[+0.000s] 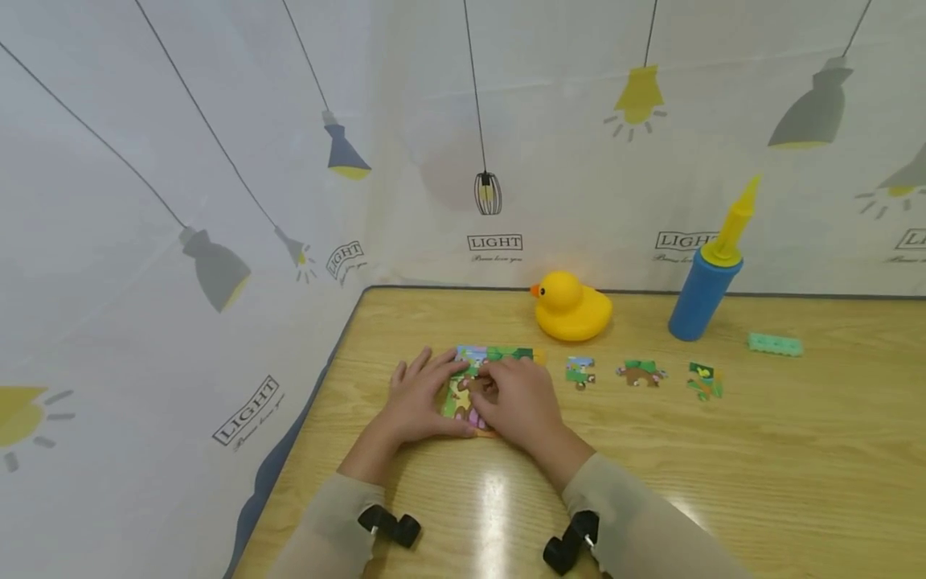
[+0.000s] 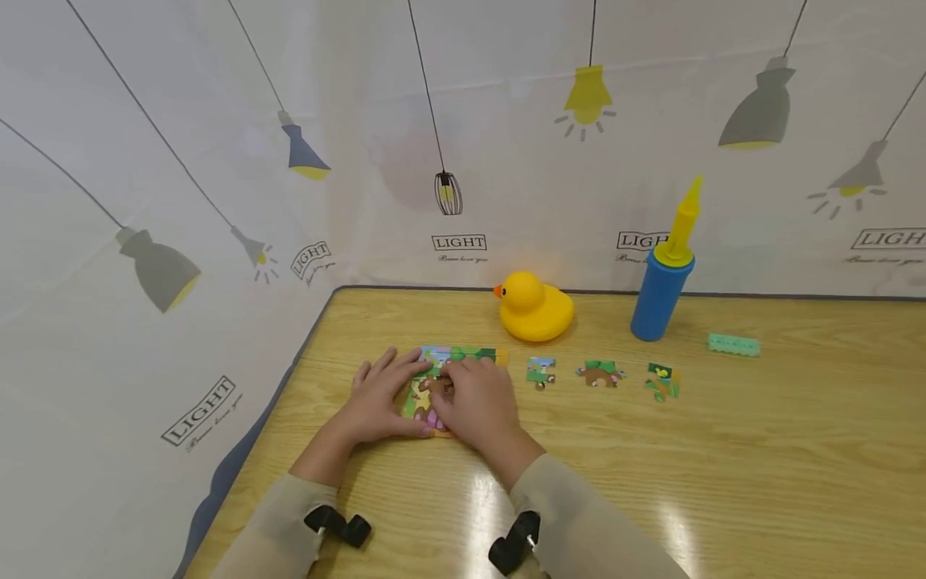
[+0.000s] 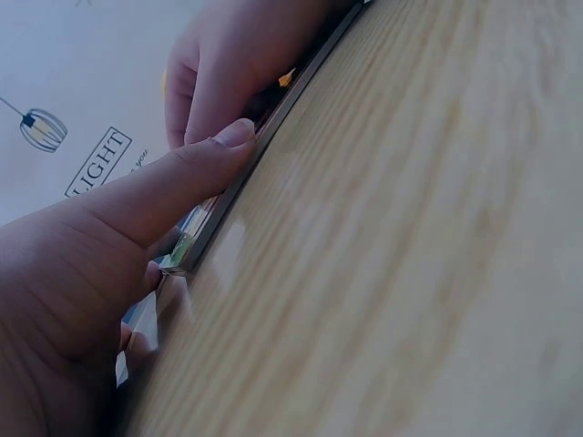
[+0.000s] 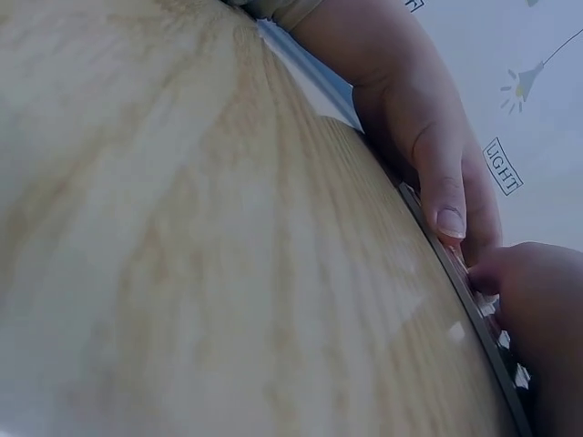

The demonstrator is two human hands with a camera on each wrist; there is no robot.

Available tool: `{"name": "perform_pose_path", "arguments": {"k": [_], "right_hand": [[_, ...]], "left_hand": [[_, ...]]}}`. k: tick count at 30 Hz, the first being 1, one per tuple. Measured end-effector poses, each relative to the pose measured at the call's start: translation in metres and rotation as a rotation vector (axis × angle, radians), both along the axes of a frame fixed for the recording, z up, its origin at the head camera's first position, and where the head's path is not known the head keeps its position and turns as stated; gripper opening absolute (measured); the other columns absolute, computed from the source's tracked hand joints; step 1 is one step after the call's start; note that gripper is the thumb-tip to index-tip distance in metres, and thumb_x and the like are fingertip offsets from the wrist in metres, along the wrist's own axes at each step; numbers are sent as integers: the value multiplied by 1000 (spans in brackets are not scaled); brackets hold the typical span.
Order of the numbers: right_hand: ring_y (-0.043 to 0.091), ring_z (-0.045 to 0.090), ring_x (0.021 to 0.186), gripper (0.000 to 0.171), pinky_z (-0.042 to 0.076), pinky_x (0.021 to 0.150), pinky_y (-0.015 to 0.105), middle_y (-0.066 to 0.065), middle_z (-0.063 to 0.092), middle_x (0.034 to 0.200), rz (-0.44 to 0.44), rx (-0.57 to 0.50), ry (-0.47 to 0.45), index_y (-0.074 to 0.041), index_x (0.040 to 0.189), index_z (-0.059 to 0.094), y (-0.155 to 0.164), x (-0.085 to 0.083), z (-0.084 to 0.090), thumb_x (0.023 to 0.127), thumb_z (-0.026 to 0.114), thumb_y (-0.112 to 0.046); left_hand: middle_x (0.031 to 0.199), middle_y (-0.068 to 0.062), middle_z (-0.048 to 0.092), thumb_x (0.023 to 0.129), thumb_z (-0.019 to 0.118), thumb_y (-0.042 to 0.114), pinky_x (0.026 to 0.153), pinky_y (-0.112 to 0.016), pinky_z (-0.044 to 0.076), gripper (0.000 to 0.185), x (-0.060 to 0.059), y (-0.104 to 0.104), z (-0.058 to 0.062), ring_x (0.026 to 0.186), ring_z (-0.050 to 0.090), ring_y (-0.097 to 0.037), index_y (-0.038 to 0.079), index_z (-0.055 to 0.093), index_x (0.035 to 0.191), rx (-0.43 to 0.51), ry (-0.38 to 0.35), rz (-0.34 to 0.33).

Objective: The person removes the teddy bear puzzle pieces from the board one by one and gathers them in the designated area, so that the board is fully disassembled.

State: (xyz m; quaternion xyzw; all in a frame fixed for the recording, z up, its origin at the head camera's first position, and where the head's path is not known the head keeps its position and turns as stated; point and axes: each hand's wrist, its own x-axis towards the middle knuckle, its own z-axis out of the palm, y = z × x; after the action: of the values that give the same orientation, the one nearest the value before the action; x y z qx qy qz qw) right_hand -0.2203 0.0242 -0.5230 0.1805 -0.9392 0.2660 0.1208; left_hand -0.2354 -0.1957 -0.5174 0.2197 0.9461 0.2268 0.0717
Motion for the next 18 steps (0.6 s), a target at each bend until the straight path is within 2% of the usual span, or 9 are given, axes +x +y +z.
{"name": "perform_pose_path", "arguments": {"k": [3, 7, 12, 18], "right_hand": [[18, 60, 84, 32, 49, 74, 40, -7, 73, 96, -4, -17, -29, -20, 111, 82, 1, 0, 2, 93, 78, -46], [19, 59, 87, 40, 48, 77, 41, -7, 72, 96, -10, -23, -84, -20, 113, 81, 2, -1, 3, 85, 83, -48], [20, 59, 93, 47, 46, 82, 43, -7, 72, 100, -6, -34, -167, -19, 117, 80, 3, -3, 6, 82, 86, -49], [19, 57, 91, 50, 43, 83, 43, -14, 68, 88, -7, -47, -259, -22, 115, 80, 1, -5, 15, 78, 91, -53]], "left_hand": [[175, 5, 26, 74, 89, 70, 122, -71, -4, 106, 0, 1, 0, 163, 7, -37, 29, 48, 163, 4, -2, 2], [175, 5, 27, 73, 90, 69, 123, -70, -5, 106, -1, 2, 0, 163, 6, -37, 30, 48, 162, 19, -5, 5], [175, 5, 27, 73, 90, 69, 122, -71, -5, 106, -1, 2, 0, 163, 6, -37, 29, 48, 162, 26, -5, 2], [176, 5, 26, 73, 89, 70, 122, -72, -5, 107, 0, 1, 0, 163, 6, -37, 29, 47, 163, 24, -10, 4]]}}
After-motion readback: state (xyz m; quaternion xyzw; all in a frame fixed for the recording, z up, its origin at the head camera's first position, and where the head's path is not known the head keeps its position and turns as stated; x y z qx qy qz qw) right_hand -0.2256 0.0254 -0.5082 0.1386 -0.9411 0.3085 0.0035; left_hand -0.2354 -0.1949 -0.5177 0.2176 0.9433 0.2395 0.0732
